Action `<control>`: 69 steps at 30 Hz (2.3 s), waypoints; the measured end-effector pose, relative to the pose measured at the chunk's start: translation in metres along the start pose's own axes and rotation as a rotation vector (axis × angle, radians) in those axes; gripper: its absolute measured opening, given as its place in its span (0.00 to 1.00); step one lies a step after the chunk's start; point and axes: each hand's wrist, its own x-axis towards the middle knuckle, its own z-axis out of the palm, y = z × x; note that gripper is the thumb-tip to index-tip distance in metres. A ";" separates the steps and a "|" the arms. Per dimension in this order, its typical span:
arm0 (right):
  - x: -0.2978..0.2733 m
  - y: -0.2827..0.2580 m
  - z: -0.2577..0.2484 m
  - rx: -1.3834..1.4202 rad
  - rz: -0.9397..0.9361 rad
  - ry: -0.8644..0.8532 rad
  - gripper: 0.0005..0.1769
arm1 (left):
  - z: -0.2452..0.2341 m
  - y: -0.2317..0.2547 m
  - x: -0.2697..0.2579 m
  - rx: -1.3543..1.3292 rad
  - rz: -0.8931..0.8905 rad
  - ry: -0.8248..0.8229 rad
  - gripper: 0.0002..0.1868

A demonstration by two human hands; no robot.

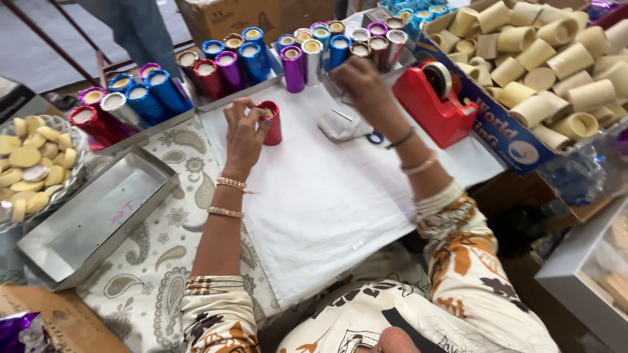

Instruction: Wrapping cardboard tubes with decorative foil and securing them with tape.

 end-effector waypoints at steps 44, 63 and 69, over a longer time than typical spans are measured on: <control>-0.254 0.172 -0.093 0.892 0.915 0.497 0.07 | 0.000 0.002 -0.001 0.018 0.021 0.033 0.07; -0.009 -0.025 0.033 0.953 0.475 -0.233 0.10 | 0.006 -0.002 0.000 0.018 0.028 0.038 0.07; 0.043 -0.014 0.121 0.878 0.538 -0.381 0.08 | 0.002 0.001 -0.001 0.037 0.044 0.039 0.08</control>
